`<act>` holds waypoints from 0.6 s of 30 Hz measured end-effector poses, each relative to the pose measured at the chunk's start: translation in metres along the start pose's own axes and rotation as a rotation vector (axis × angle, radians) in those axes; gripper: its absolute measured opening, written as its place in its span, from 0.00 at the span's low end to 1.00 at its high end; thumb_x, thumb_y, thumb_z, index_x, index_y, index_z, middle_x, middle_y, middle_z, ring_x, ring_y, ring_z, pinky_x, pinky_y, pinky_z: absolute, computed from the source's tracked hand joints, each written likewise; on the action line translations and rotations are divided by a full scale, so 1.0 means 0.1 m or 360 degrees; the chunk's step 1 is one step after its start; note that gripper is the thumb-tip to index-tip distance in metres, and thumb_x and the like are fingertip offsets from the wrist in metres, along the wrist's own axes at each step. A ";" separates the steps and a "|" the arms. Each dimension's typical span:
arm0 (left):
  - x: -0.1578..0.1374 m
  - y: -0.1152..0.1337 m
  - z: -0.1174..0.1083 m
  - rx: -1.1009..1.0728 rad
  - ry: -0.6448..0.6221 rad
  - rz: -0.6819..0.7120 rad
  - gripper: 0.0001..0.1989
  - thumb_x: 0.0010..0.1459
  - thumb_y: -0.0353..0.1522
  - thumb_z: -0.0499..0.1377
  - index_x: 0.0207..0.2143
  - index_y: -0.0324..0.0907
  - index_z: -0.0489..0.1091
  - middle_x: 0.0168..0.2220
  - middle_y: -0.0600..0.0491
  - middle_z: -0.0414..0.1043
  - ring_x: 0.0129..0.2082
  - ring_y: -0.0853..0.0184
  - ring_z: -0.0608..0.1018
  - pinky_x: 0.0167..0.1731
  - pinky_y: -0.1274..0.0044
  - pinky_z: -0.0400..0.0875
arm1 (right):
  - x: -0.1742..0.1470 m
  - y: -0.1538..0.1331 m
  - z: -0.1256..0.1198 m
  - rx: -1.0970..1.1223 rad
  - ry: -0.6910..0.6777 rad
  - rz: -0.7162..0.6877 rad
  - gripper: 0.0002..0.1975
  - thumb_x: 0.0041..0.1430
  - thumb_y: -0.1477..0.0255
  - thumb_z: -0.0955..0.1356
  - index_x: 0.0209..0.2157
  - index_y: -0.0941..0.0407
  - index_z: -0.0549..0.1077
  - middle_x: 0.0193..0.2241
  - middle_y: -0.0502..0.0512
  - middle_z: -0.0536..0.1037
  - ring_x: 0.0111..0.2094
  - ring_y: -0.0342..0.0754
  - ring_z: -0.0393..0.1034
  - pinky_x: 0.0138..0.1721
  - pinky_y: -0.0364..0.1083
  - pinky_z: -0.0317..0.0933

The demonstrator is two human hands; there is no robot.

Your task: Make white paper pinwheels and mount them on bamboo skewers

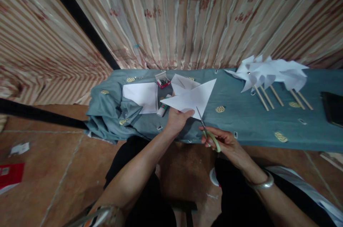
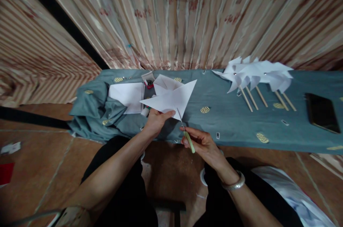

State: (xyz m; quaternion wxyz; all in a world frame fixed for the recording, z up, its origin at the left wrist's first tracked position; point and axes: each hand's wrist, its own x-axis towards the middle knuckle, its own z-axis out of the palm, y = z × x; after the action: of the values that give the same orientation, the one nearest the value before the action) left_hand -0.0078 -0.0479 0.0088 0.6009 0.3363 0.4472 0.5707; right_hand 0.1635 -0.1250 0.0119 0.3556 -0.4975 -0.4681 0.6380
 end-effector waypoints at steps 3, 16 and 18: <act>0.00 0.00 -0.01 0.0031 0.0004 0.0013 0.17 0.33 0.29 0.69 0.30 0.40 0.71 0.34 0.51 0.77 0.34 0.63 0.77 0.44 0.69 0.70 | 0.00 0.01 0.00 0.0056 0.0014 0.0028 0.24 0.47 0.59 0.76 0.45 0.52 0.79 0.26 0.51 0.78 0.26 0.41 0.68 0.29 0.42 0.66; 0.00 0.01 -0.01 0.0044 -0.0009 0.0022 0.18 0.33 0.32 0.70 0.30 0.40 0.71 0.32 0.51 0.77 0.38 0.60 0.77 0.45 0.67 0.70 | 0.01 0.05 0.01 0.0040 0.0046 0.0009 0.23 0.46 0.57 0.76 0.44 0.52 0.80 0.25 0.52 0.78 0.27 0.43 0.71 0.29 0.43 0.69; -0.01 0.02 -0.01 0.0024 -0.0020 0.0016 0.18 0.33 0.31 0.70 0.30 0.40 0.71 0.33 0.51 0.77 0.37 0.62 0.77 0.45 0.67 0.70 | 0.02 0.06 0.01 0.0068 0.0056 0.0027 0.24 0.45 0.57 0.76 0.44 0.52 0.80 0.25 0.51 0.78 0.26 0.42 0.71 0.29 0.43 0.69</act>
State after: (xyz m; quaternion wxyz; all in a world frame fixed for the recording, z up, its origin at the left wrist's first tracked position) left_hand -0.0091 -0.0484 0.0107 0.5982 0.3467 0.4461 0.5682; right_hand 0.1623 -0.1255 0.0061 0.3688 -0.5048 -0.4438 0.6420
